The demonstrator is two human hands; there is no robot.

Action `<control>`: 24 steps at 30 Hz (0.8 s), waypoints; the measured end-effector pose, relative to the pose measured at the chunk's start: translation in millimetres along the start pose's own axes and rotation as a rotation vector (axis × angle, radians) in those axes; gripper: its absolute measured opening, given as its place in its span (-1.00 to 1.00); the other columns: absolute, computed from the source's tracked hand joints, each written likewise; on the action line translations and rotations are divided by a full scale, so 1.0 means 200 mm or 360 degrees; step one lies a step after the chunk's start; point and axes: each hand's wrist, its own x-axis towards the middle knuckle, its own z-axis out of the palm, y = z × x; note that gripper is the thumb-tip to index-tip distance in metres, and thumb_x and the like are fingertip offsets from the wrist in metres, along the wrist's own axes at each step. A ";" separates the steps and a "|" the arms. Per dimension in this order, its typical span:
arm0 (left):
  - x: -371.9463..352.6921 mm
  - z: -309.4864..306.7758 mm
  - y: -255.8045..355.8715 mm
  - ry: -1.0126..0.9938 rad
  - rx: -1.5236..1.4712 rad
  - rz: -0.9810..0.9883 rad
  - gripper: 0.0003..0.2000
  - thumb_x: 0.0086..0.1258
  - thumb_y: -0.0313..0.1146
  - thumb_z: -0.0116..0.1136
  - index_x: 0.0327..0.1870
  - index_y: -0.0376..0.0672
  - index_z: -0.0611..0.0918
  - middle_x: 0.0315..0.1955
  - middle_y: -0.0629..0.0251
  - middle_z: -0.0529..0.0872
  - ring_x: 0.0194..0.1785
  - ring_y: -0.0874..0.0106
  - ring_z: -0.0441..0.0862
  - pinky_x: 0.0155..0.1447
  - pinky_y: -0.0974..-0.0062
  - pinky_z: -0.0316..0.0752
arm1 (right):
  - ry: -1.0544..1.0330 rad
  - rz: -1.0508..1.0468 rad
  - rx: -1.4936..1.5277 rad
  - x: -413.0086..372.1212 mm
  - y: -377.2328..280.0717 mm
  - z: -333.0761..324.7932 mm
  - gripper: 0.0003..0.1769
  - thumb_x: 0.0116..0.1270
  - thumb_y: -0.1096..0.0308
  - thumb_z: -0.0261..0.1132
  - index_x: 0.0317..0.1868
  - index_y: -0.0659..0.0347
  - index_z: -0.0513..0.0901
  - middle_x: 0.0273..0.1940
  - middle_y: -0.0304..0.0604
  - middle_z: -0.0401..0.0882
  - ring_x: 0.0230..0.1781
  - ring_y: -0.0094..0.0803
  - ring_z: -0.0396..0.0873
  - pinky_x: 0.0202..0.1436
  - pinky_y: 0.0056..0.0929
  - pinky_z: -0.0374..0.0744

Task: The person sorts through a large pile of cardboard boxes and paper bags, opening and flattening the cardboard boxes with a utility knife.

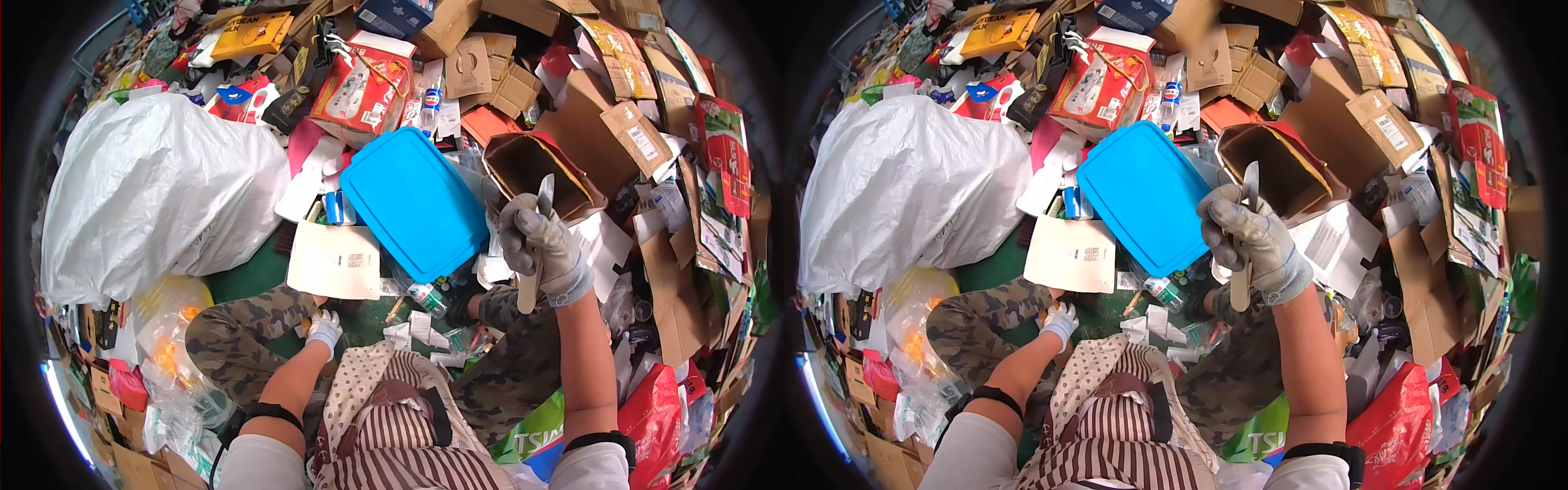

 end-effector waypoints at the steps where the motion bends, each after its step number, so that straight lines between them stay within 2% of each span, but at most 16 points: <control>1: 0.03 0.08 0.01 -0.0050 0.0065 0.0071 -0.56 0.33 -0.33 0.05 0.27 0.09 0.45 0.41 0.16 0.13 0.41 0.03 0.14 0.23 -0.05 0.26 | -0.0075 0.0030 0.0057 0.00 0.03 -0.03 -0.64 0.21 0.07 0.35 -0.21 0.20 0.58 -0.55 -0.24 0.50 -0.74 -0.62 0.35 -0.73 -0.71 0.23; 2: 0.06 0.13 0.00 -0.0098 0.0028 0.0047 -0.61 0.36 -0.32 0.02 0.23 0.05 0.50 0.39 0.15 0.18 0.40 0.02 0.16 0.22 -0.05 0.27 | -0.0131 0.0029 0.0075 -0.01 0.03 -0.03 -0.63 0.21 0.05 0.35 -0.20 0.20 0.58 -0.54 -0.24 0.50 -0.72 -0.63 0.36 -0.72 -0.72 0.23; 4: 0.23 0.32 0.02 -0.0142 -0.0049 -0.0115 -0.61 0.36 -0.31 0.03 0.23 0.04 0.51 0.36 0.17 0.24 0.39 0.10 0.21 0.25 0.12 0.31 | -0.0224 0.0031 0.0076 -0.01 0.05 -0.03 -0.57 0.20 -0.01 0.35 -0.18 0.19 0.57 -0.53 -0.24 0.49 -0.67 -0.62 0.39 -0.71 -0.72 0.23; 6: 0.30 0.40 -0.02 -0.0173 -0.0047 -0.0144 -0.56 0.32 -0.28 0.09 0.26 0.05 0.48 0.36 0.19 0.26 0.39 0.13 0.23 0.27 0.18 0.33 | -0.0234 0.0001 0.0096 -0.01 0.08 -0.02 -0.55 0.20 -0.04 0.34 -0.18 0.20 0.56 -0.54 -0.25 0.48 -0.67 -0.61 0.39 -0.71 -0.71 0.24; 8: 0.26 0.33 -0.07 -0.0099 -0.0073 -0.0119 -0.44 0.25 -0.21 0.20 0.32 0.07 0.41 0.36 0.22 0.26 0.39 0.12 0.23 0.29 0.21 0.34 | -0.0237 -0.0015 0.0126 -0.02 0.10 0.00 -0.51 0.19 -0.09 0.33 -0.20 0.22 0.57 -0.56 -0.25 0.47 -0.67 -0.59 0.39 -0.69 -0.71 0.25; 11: -0.12 -0.01 -0.13 -0.0008 -0.1490 -0.0750 -0.20 0.07 -0.10 0.36 0.39 0.09 0.26 0.38 0.23 0.22 0.40 0.10 0.22 0.33 0.12 0.29 | -0.0417 -0.0068 0.0161 -0.02 0.14 -0.01 -0.49 0.18 -0.11 0.33 -0.19 0.22 0.57 -0.56 -0.25 0.46 -0.67 -0.59 0.39 -0.68 -0.70 0.26; 12: 0.16 0.20 -0.14 -0.0222 -0.1759 -0.0929 -0.04 -0.10 -0.06 0.47 0.41 0.09 0.18 0.41 0.23 0.14 0.41 0.15 0.20 0.36 0.16 0.25 | -0.0455 -0.0100 0.0099 -0.02 0.15 0.00 -0.46 0.18 -0.15 0.30 -0.17 0.21 0.56 -0.56 -0.25 0.46 -0.68 -0.60 0.37 -0.67 -0.70 0.26; 15: -0.03 -0.01 0.01 0.0456 -0.1939 -0.1487 -0.09 -0.06 -0.17 0.45 0.39 0.08 0.19 0.40 0.20 0.12 0.40 0.19 0.20 0.35 0.26 0.26 | -0.0553 -0.0125 0.0089 -0.01 0.16 0.03 -0.43 0.19 -0.20 0.27 -0.15 0.21 0.56 -0.58 -0.26 0.46 -0.69 -0.62 0.35 -0.67 -0.71 0.25; 16: 0.13 0.09 0.07 0.0700 -0.2272 -0.1595 -0.07 -0.09 -0.21 0.48 0.38 0.01 0.18 0.38 0.14 0.15 0.41 0.16 0.14 0.35 0.16 0.24 | -0.0550 -0.0127 0.0069 -0.01 0.15 0.07 -0.40 0.20 -0.24 0.23 -0.15 0.20 0.56 -0.59 -0.27 0.45 -0.69 -0.64 0.34 -0.67 -0.73 0.23; 19: 0.23 0.13 0.18 0.1141 -0.2878 -0.1889 -0.04 -0.10 -0.23 0.49 0.38 -0.06 0.17 0.35 0.09 0.16 0.40 0.13 0.13 0.39 0.10 0.16 | -0.0503 -0.0049 0.0027 0.02 0.16 0.13 -0.37 0.21 -0.31 0.15 -0.22 0.16 0.59 -0.66 -0.26 0.42 -0.78 -0.59 0.26 -0.68 -0.67 0.23; 20: 0.21 0.10 0.22 0.1219 -0.2840 -0.2000 -0.05 -0.15 -0.18 0.52 0.36 -0.01 0.22 0.34 0.08 0.15 0.39 0.13 0.15 0.38 0.11 0.16 | -0.0410 0.0024 0.0013 0.02 0.16 0.15 -0.35 0.22 -0.34 0.11 -0.22 0.17 0.59 -0.65 -0.26 0.43 -0.78 -0.60 0.27 -0.70 -0.68 0.22; 23: 0.00 -0.10 0.18 0.0637 -0.2537 -0.2152 -0.07 -0.22 -0.15 0.54 0.31 0.05 0.30 0.35 0.09 0.12 0.36 0.12 0.20 0.35 0.15 0.23 | -0.0141 0.0213 -0.0049 0.04 0.17 0.23 -0.29 0.24 -0.39 0.01 -0.21 0.18 0.59 -0.62 -0.25 0.47 -0.78 -0.62 0.31 -0.75 -0.71 0.20; 24: 0.08 -0.03 0.18 0.0770 -0.2549 -0.2248 -0.12 -0.27 -0.14 0.56 0.24 0.08 0.37 0.35 0.11 0.11 0.35 0.11 0.22 0.30 0.15 0.30 | -0.0060 0.0269 -0.0080 0.05 0.18 0.23 -0.27 0.25 -0.40 -0.01 -0.22 0.19 0.59 -0.62 -0.25 0.48 -0.79 -0.62 0.32 -0.76 -0.72 0.20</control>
